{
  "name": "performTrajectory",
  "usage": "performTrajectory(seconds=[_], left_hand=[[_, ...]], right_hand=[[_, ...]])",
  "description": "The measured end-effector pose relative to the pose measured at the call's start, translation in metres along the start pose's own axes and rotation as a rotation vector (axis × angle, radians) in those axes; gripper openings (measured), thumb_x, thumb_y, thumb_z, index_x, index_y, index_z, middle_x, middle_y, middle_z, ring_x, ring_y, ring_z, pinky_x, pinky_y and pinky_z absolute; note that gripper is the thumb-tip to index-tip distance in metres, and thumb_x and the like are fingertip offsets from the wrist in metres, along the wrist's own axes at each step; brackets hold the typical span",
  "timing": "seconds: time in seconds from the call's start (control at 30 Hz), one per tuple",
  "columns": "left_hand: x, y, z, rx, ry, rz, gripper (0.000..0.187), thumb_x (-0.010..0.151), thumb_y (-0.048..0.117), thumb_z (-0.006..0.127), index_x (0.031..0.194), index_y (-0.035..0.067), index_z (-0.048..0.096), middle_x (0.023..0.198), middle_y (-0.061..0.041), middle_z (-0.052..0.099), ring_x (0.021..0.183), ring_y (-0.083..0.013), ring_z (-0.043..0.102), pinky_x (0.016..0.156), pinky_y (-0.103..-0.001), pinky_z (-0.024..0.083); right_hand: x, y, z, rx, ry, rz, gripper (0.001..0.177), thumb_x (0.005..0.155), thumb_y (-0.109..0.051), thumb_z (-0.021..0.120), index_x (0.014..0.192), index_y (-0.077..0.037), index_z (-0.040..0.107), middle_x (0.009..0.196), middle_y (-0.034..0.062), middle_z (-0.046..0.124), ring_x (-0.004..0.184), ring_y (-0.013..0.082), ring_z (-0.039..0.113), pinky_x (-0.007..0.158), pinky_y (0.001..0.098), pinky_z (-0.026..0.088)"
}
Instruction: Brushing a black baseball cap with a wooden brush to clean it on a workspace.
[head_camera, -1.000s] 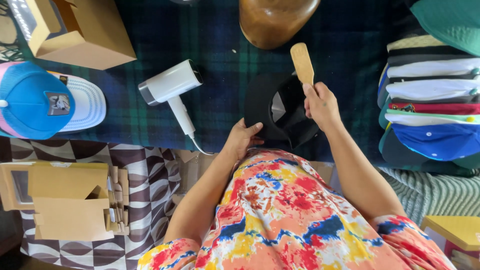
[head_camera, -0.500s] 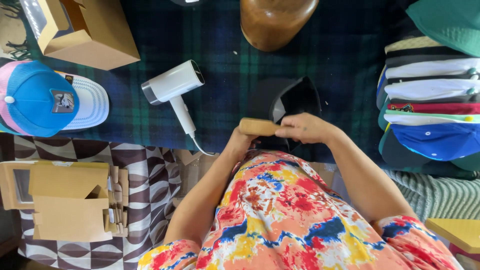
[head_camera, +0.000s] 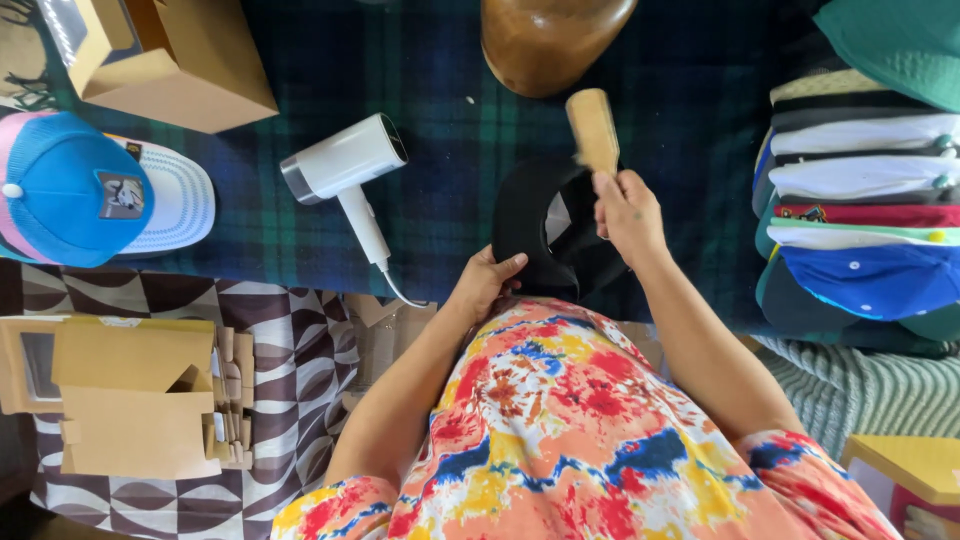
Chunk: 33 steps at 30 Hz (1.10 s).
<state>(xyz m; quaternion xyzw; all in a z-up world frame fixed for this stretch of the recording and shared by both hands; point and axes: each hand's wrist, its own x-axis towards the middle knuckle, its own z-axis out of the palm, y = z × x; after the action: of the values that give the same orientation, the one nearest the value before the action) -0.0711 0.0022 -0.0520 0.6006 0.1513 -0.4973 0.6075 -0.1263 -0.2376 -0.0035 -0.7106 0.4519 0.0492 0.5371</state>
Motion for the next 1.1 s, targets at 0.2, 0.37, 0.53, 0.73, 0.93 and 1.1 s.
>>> performTrajectory(seconds=[0.2, 0.37, 0.53, 0.73, 0.93, 1.1], left_hand=[[0.025, -0.038, -0.015, 0.067, -0.039, -0.081, 0.011, 0.091, 0.013, 0.073, 0.094, 0.006, 0.066, 0.064, -0.020, 0.067, 0.045, -0.0210, 0.061, 0.032, -0.028, 0.044], [0.009, 0.001, -0.001, 0.024, -0.003, -0.088, 0.018, 0.090, 0.019, 0.077, 0.101, 0.011, 0.065, 0.063, -0.017, 0.067, 0.045, -0.0188, 0.062, 0.035, -0.025, 0.050], [0.018, -0.021, -0.007, -0.090, -0.028, -0.100, 0.014, 0.092, 0.015, 0.075, 0.094, 0.004, 0.066, 0.064, -0.025, 0.064, 0.043, -0.0230, 0.059, 0.033, -0.033, 0.048], [0.005, 0.001, 0.002, -0.062, -0.008, -0.083, 0.021, 0.088, 0.011, 0.078, 0.103, 0.008, 0.064, 0.068, -0.014, 0.065, 0.053, -0.0210, 0.068, 0.043, -0.027, 0.058], [0.009, -0.013, 0.000, -0.043, -0.028, -0.156, 0.021, 0.091, 0.022, 0.078, 0.104, 0.011, 0.066, 0.064, -0.014, 0.064, 0.049, -0.0189, 0.064, 0.039, -0.026, 0.056], [0.018, -0.015, -0.002, -0.112, -0.034, -0.110, 0.022, 0.090, 0.016, 0.079, 0.105, 0.012, 0.064, 0.066, -0.018, 0.066, 0.048, -0.0230, 0.068, 0.037, -0.028, 0.057]], right_hand=[[-0.038, -0.010, -0.004, -0.299, -0.557, -0.123, 0.032, 0.080, -0.042, 0.081, 0.079, -0.011, 0.075, 0.056, 0.0110, 0.068, 0.045, 0.0209, 0.064, 0.045, 0.0337, 0.055], [0.002, 0.004, 0.005, -0.036, -0.065, -0.077, 0.024, 0.103, -0.030, 0.062, 0.092, -0.010, 0.067, 0.053, 0.0031, 0.062, 0.043, 0.0179, 0.064, 0.042, 0.0289, 0.055], [-0.037, -0.020, 0.002, -0.342, -0.570, -0.183, 0.039, 0.085, -0.052, 0.075, 0.089, -0.013, 0.075, 0.064, 0.0143, 0.069, 0.060, 0.0276, 0.068, 0.059, 0.0428, 0.057], [-0.003, -0.006, 0.008, 0.132, 0.080, -0.006, 0.028, 0.106, -0.038, 0.055, 0.092, -0.014, 0.061, 0.057, 0.0010, 0.060, 0.043, 0.0142, 0.062, 0.041, 0.0265, 0.054], [-0.015, -0.001, 0.001, -0.276, -0.560, -0.086, 0.031, 0.085, -0.041, 0.077, 0.079, -0.011, 0.072, 0.053, 0.0079, 0.062, 0.041, 0.0167, 0.057, 0.038, 0.0293, 0.047], [-0.007, 0.019, 0.006, 0.053, -0.108, -0.104, 0.007, 0.096, -0.015, 0.064, 0.098, -0.008, 0.064, 0.053, 0.0052, 0.058, 0.040, 0.0172, 0.060, 0.039, 0.0273, 0.051]])
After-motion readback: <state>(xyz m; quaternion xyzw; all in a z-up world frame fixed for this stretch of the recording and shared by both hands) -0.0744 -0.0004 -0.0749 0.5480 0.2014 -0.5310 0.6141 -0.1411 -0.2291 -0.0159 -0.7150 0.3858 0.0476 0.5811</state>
